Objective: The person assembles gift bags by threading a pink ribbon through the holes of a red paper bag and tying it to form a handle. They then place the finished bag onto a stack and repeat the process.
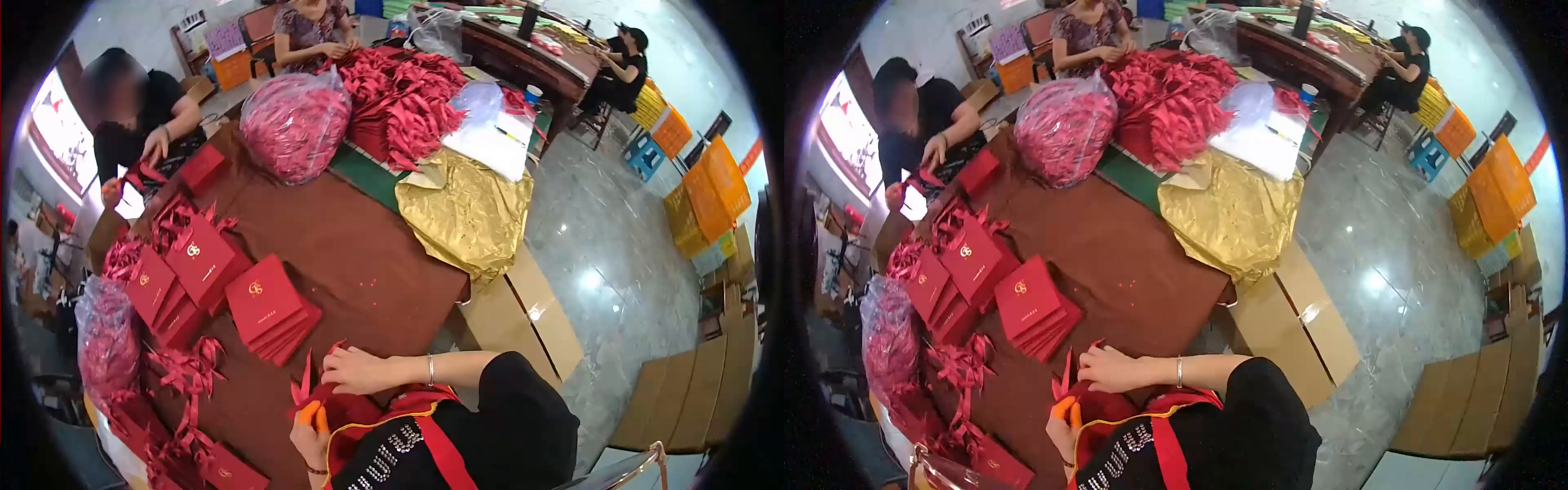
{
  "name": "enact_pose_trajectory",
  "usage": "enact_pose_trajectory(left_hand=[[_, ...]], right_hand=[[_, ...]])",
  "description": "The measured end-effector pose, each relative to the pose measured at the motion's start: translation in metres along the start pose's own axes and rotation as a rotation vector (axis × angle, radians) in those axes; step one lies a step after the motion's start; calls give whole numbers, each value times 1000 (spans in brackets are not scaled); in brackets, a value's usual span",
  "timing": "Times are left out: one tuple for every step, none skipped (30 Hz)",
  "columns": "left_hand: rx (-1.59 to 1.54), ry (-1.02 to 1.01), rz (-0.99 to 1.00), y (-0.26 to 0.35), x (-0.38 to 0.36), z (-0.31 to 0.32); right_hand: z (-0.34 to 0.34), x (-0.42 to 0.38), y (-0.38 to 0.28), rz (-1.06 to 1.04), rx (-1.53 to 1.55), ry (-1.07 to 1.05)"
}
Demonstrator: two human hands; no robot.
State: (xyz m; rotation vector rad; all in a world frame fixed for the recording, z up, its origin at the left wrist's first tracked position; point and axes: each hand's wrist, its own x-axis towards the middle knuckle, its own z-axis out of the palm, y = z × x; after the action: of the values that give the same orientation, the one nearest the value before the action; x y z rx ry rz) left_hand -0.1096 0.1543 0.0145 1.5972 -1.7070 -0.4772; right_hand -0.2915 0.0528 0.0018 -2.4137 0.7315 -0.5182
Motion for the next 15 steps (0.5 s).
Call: enact_pose_trajectory(left_hand=[[8,6,-7,1,0,0],[16,11,-12,2,2,-1],[19,13,-34,3,1,-2],[22,-2,-64,3,0,-3],[26,-17,-98,4,0,-4],[-1,-10,-20,7,3,-6],[-5,1,2,5,4,-5],[2,10,0,3,3,-3],[-53,31,14,5,6,-3],[-32,-13,-143,11,4,-6],[-64,1,-201,14,5,-6],[-24,9,-179,17,6,-6],[12,13,-144,14,5,-7],[32,25,-192,12,2,-6],[55,32,-177,9,2,-3]], right_hand=[[1,-1,0,-9,14,-16],[3,-1,1,35,59,-28],[1,-1,1,82,103,-44],[-1,-2,1,101,119,-64],[-3,-4,-1,196,195,-102],[0,-6,5,152,213,-60],[7,-8,10,102,250,-30],[-8,-6,1,151,259,-70],[-21,-2,-4,199,285,-127],[-7,-5,6,157,320,-94],[-2,-7,10,173,382,-49],[1,-8,11,169,428,-28],[-3,-7,5,232,454,-59],[-8,-4,-1,352,585,-119],[-9,-3,-1,407,633,-158]])
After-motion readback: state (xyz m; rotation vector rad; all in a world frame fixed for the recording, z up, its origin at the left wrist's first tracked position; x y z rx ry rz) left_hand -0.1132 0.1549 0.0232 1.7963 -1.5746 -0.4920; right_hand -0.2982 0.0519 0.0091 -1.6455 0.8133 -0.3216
